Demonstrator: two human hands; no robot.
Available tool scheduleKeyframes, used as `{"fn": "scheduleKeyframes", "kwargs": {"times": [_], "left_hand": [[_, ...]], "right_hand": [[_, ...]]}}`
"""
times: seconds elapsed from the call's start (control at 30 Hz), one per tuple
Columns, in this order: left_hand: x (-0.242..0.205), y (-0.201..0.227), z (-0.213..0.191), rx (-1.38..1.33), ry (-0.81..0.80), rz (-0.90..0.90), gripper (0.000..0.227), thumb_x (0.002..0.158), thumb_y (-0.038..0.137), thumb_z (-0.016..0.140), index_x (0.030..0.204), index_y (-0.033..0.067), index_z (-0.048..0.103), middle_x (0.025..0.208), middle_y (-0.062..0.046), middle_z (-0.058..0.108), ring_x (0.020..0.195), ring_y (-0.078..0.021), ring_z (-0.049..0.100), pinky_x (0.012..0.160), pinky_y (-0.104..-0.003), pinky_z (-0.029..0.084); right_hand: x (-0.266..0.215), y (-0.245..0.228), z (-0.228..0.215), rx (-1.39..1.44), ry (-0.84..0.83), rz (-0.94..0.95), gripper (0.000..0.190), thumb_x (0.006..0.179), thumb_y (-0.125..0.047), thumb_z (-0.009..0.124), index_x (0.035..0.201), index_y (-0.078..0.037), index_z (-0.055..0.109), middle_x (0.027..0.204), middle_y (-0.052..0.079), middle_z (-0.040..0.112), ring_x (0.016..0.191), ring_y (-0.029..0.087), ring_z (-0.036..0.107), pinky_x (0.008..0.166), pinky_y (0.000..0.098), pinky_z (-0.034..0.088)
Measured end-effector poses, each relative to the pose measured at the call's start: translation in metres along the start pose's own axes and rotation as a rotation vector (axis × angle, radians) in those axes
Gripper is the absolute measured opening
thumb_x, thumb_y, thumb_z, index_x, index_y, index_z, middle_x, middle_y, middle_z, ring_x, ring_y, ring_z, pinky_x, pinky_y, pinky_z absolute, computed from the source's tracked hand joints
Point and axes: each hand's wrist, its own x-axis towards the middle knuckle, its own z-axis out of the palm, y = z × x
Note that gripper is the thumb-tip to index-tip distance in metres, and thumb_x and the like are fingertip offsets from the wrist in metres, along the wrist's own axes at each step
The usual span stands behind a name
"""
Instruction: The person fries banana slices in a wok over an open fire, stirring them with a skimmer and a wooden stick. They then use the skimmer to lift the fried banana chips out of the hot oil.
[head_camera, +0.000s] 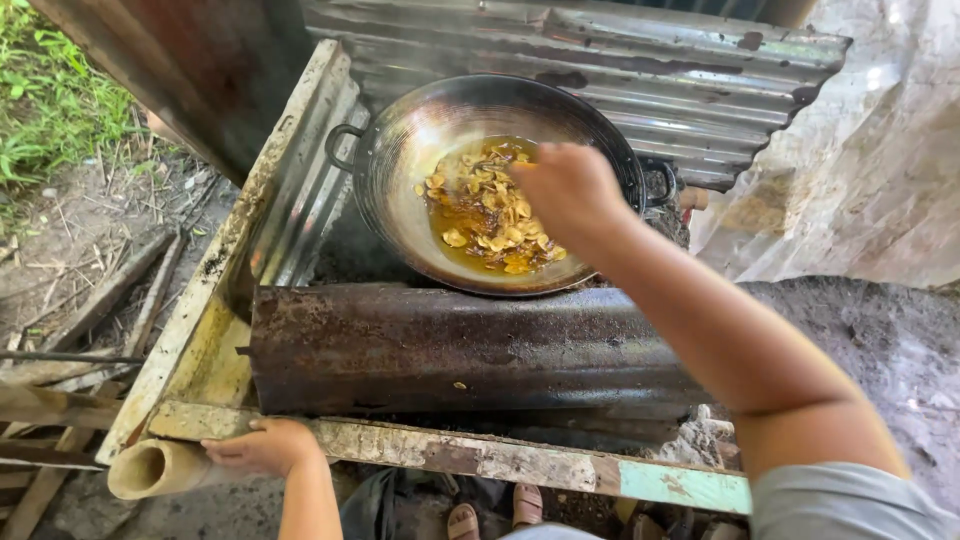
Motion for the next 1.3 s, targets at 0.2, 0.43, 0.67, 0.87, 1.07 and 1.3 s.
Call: {"fn": "scheduleKeyframes", "kwargs": {"times": [0.2,0.43,0.67,0.87,1.07,1.3], "left_hand": [[0.015,-0.031,0.022,0.033,0.061,0.068,0.078,0.11,0.008,0.058,0.165,-0.0027,0.005,0.164,-0.026,0.019,0.14,-0.0472,0.044,0.108,-0.055,0.049],[0.014,-0.035,0.025,0.018,0.081,0.101,0.078,0.108,0.007,0.06,0.163,-0.0064,0.006,0.164,-0.028,0.018,0.138,-0.0504,0.043,0.105,-0.058,0.047],[0.011,-0.031,0.018,-0.085,0.059,0.084,0.077,0.106,0.005,0.06,0.165,-0.0054,0.011,0.165,-0.027,0.022,0.143,-0.0498,0.04,0.115,-0.058,0.039],[0.017,-0.047,0.025,-0.075,0.127,0.176,0.078,0.106,0.003,0.06,0.165,-0.0073,0.01,0.163,-0.031,0.02,0.146,-0.0504,0.035,0.117,-0.057,0.038],[0.011,-0.017,0.013,-0.057,0.037,0.034,0.076,0.107,0.005,0.057,0.164,-0.0046,0.006,0.164,-0.029,0.018,0.144,-0.0484,0.035,0.115,-0.055,0.04],[0.022,-0.054,0.033,0.02,0.124,0.152,0.077,0.108,0.006,0.063,0.162,-0.0091,0.011,0.16,-0.033,0.02,0.146,-0.0515,0.031,0.116,-0.058,0.035]], "right_hand": [[0.044,-0.055,0.069,-0.002,-0.008,-0.135,0.023,0.095,-0.019,0.067,0.114,-0.006,0.068,0.098,0.01,0.068,0.086,0.016,0.067,0.065,0.029,0.056],[-0.054,0.048,0.055,0.173,-0.133,0.163,0.053,0.097,-0.013,0.061,0.14,-0.044,0.061,0.087,0.003,0.074,0.075,0.021,0.074,0.055,0.0344,0.059],[-0.13,0.052,0.084,0.365,-0.189,0.386,0.039,0.105,-0.026,0.049,0.133,-0.046,0.067,0.099,0.006,0.072,0.08,0.022,0.073,0.065,0.038,0.059],[-0.097,0.0,0.133,0.545,0.115,0.357,0.049,0.093,-0.011,0.061,0.134,-0.036,0.07,0.091,0.01,0.07,0.083,0.031,0.071,0.071,0.0438,0.055],[-0.182,0.021,0.068,0.695,0.083,0.499,0.038,0.096,-0.024,0.064,0.13,-0.039,0.071,0.087,0.009,0.071,0.082,0.032,0.07,0.073,0.0454,0.055],[-0.125,-0.001,0.116,0.763,0.122,0.502,0.032,0.099,-0.026,0.066,0.129,-0.036,0.072,0.097,0.01,0.075,0.086,0.033,0.071,0.076,0.0455,0.056]]}}
